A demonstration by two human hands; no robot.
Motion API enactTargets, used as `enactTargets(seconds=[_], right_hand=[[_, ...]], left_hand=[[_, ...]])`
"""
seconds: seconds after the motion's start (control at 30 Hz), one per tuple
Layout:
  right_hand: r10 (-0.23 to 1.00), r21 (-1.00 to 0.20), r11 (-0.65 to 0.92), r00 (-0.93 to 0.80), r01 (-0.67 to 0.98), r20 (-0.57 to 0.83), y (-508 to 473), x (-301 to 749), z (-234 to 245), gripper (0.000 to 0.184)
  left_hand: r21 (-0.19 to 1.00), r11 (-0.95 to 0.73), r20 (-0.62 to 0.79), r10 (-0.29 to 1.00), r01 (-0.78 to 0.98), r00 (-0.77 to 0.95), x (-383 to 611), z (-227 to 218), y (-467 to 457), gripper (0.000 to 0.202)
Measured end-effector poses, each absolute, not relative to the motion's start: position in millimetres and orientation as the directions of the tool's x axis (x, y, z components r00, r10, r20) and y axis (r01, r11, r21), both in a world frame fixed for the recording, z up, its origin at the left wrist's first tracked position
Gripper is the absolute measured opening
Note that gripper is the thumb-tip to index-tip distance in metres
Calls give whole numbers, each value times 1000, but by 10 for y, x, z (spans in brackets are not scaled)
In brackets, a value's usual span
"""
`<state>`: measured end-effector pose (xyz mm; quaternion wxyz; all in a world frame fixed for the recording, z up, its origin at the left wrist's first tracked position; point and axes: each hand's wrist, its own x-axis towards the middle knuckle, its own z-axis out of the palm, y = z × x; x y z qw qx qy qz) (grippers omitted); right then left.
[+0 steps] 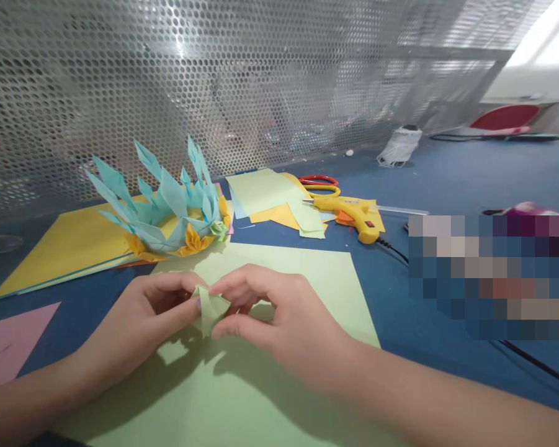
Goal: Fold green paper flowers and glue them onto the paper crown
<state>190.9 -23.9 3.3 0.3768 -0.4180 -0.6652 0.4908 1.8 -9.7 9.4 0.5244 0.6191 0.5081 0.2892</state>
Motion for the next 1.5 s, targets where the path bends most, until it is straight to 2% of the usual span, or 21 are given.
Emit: enactTargets(seconds=[0.1,0.27,0.53,0.6,0.73,0.93,1.03,1.17,1.23,1.33,1.5], right_hand=[[929,-938,237,-343,255,141,-246,1910,53,27],[924,-891,297,-337,343,178,-274,1915,61,15],[958,-913,218,-253,344,133,-262,1914,62,1],[967,-919,189,-226,345,115,-259,1916,59,4],[962,-912,212,-240,352,132,-265,1925,68,5],[895,-833,402,-355,379,271,-273,1949,56,8],[877,-831,430,-383,352,292,-268,1947,36,6],[901,-873,363,-363,327,239,-274,1929,42,5],[919,-896,306,-345,321,191,-287,1922,60,7],[947,-925,198,-307,324,95,-301,1917,88,11],[968,-934,44,-245,355,-47,-278,1905,88,13]], left_hand=[[954,76,-177,924,292,340,15,88,-78,14],[968,85,-172,911,237,374,7,100,-60,14],[976,84,-160,904,202,396,13,98,-76,16],[975,93,-167,904,201,393,13,94,-79,15],[972,64,-152,904,227,399,10,83,-75,15],[929,-32,-125,911,369,393,9,45,-96,9],[908,-114,-68,910,404,408,11,30,-133,8],[834,-364,169,884,415,436,12,39,-178,15],[808,-436,240,858,396,455,8,53,-185,17],[807,-440,233,850,394,473,-3,74,-171,20],[811,-401,144,843,427,518,-15,64,-128,37]])
